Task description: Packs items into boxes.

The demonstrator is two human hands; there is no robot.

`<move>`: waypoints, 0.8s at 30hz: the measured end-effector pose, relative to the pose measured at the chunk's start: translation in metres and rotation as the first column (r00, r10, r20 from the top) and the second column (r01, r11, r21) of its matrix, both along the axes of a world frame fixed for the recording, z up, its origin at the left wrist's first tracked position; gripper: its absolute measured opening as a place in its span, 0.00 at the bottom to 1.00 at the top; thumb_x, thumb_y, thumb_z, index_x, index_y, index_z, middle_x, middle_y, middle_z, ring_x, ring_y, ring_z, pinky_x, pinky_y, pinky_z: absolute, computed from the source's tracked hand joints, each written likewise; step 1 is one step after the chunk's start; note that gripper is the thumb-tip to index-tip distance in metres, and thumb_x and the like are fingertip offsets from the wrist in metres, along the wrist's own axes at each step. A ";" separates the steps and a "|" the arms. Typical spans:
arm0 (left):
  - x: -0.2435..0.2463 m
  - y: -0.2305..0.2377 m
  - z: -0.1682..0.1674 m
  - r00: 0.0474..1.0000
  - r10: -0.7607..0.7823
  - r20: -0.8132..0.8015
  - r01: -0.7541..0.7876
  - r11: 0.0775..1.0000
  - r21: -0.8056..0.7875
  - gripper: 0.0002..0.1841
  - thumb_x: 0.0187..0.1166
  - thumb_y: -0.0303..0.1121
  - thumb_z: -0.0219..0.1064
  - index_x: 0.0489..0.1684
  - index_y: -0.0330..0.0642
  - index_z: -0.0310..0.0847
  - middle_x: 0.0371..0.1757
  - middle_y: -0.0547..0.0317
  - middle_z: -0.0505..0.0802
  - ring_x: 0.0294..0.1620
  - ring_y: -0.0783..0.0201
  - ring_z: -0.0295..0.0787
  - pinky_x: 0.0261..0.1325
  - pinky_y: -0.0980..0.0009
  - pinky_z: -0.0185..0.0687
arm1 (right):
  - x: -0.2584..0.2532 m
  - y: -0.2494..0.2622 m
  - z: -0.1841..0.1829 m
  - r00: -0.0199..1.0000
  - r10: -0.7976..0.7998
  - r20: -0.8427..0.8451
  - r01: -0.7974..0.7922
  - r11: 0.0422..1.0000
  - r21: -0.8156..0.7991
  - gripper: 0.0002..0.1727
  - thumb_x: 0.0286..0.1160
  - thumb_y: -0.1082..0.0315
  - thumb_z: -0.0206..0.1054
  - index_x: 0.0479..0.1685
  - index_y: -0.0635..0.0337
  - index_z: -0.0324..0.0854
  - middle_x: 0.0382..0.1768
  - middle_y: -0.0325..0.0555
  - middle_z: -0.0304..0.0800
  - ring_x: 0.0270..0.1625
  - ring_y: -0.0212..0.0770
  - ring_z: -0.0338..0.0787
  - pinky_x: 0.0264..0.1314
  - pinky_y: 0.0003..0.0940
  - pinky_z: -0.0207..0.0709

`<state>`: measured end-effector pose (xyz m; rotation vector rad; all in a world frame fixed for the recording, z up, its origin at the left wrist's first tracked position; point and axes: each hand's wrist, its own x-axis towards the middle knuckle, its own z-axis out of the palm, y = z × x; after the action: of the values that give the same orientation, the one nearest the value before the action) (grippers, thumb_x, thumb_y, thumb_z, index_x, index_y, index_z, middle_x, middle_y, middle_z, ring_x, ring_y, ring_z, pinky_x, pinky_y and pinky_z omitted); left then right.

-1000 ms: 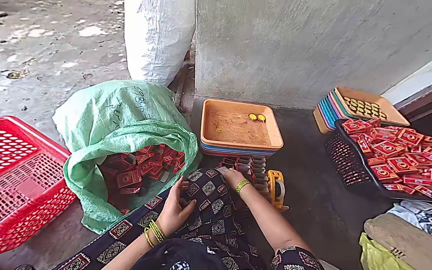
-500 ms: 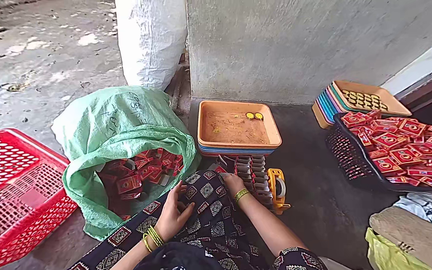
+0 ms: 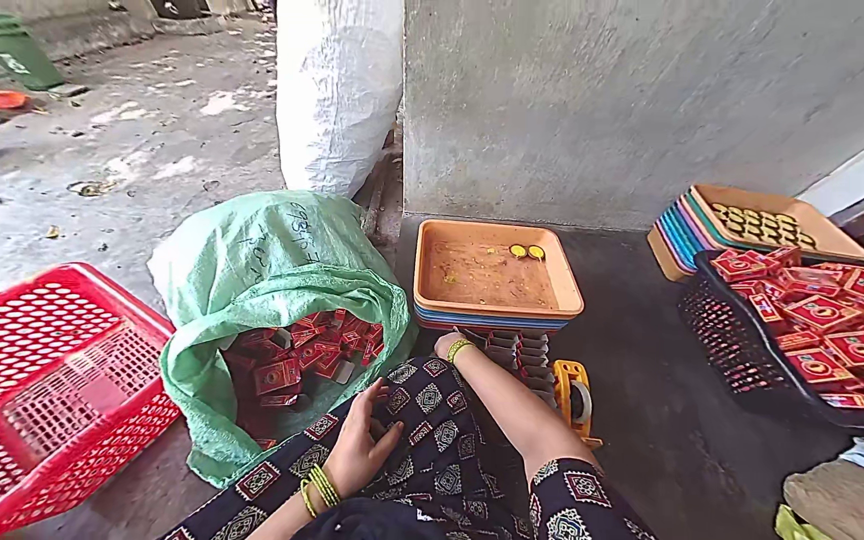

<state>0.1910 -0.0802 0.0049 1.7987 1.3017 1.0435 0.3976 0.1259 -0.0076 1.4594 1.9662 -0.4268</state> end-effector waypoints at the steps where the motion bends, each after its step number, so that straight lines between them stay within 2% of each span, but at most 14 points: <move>1: -0.001 -0.001 0.000 1.000 0.000 0.000 0.000 1.000 -0.003 0.43 0.75 0.42 0.73 0.89 0.37 0.54 0.76 0.45 0.79 0.62 0.64 0.88 0.48 0.69 0.92 | 0.001 0.000 0.000 1.000 0.012 0.008 -0.012 1.000 0.001 0.18 0.87 0.66 0.54 0.54 0.71 0.86 0.62 0.67 0.88 0.67 0.66 0.87 0.65 0.70 0.77; 6: -0.004 0.001 -0.003 1.000 -0.005 0.008 0.005 1.000 -0.006 0.43 0.75 0.43 0.73 0.88 0.36 0.56 0.77 0.45 0.79 0.61 0.64 0.88 0.47 0.69 0.92 | 0.013 -0.022 0.025 0.995 0.091 0.044 -0.091 0.996 0.005 0.15 0.86 0.72 0.53 0.53 0.72 0.85 0.60 0.68 0.88 0.64 0.68 0.88 0.56 0.70 0.80; 9: -0.003 0.003 -0.005 1.000 -0.013 -0.002 0.013 1.000 0.012 0.41 0.75 0.44 0.73 0.87 0.35 0.59 0.77 0.45 0.79 0.60 0.65 0.89 0.46 0.70 0.91 | 0.030 -0.047 0.042 0.994 0.108 0.018 -0.109 0.989 0.101 0.12 0.78 0.82 0.58 0.52 0.72 0.85 0.55 0.68 0.88 0.58 0.69 0.90 0.50 0.67 0.83; 11: -0.004 0.005 -0.006 1.000 -0.018 -0.009 0.018 0.999 0.033 0.41 0.75 0.44 0.73 0.86 0.34 0.60 0.75 0.44 0.80 0.59 0.65 0.88 0.48 0.70 0.90 | 0.043 -0.058 0.040 0.998 0.053 -0.043 -0.044 0.979 0.197 0.12 0.76 0.83 0.58 0.49 0.71 0.86 0.51 0.67 0.90 0.56 0.68 0.91 0.50 0.65 0.84; 14: -0.003 0.005 -0.007 1.000 -0.021 -0.019 0.022 0.999 0.044 0.40 0.75 0.45 0.72 0.85 0.33 0.61 0.75 0.43 0.80 0.61 0.64 0.87 0.50 0.70 0.89 | 0.057 -0.064 0.023 0.989 -0.082 -0.120 0.116 0.944 0.309 0.13 0.79 0.80 0.56 0.50 0.67 0.87 0.50 0.65 0.92 0.57 0.65 0.92 0.51 0.63 0.84; 16: -0.003 0.004 -0.006 1.000 -0.021 -0.021 0.022 0.999 0.032 0.40 0.75 0.45 0.72 0.85 0.34 0.61 0.75 0.43 0.80 0.60 0.64 0.87 0.47 0.71 0.89 | 0.060 -0.063 0.014 0.980 -0.153 -0.125 0.183 0.939 0.291 0.13 0.78 0.79 0.57 0.52 0.66 0.87 0.52 0.65 0.91 0.58 0.66 0.91 0.52 0.65 0.84; 18: -0.004 0.003 -0.004 1.000 -0.021 -0.020 0.021 0.999 0.029 0.40 0.75 0.45 0.72 0.85 0.33 0.61 0.76 0.43 0.80 0.60 0.65 0.87 0.47 0.71 0.89 | 0.061 -0.060 0.011 0.971 -0.187 -0.148 0.220 0.941 0.257 0.12 0.78 0.76 0.60 0.52 0.65 0.88 0.54 0.65 0.91 0.60 0.66 0.91 0.54 0.66 0.83; 20: -0.005 0.002 -0.004 1.000 -0.020 -0.018 0.021 0.999 0.026 0.40 0.76 0.45 0.72 0.86 0.34 0.61 0.75 0.43 0.80 0.59 0.65 0.88 0.47 0.71 0.90 | 0.068 -0.056 0.011 0.953 -0.209 -0.218 0.265 0.926 0.271 0.12 0.81 0.68 0.62 0.54 0.61 0.88 0.56 0.62 0.92 0.62 0.64 0.90 0.58 0.66 0.82; 24: -0.006 0.002 -0.004 0.999 -0.025 -0.025 0.025 1.000 0.007 0.41 0.76 0.45 0.72 0.86 0.35 0.61 0.76 0.44 0.80 0.56 0.65 0.89 0.45 0.70 0.90 | 0.084 -0.050 0.018 0.882 -0.212 -0.421 0.375 0.857 0.354 0.12 0.79 0.63 0.67 0.53 0.58 0.89 0.56 0.56 0.93 0.63 0.56 0.90 0.67 0.60 0.79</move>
<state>0.1849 -0.0778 0.0009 1.8342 1.2882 1.0167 0.4812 0.0759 0.0105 2.1169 2.2272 -0.4488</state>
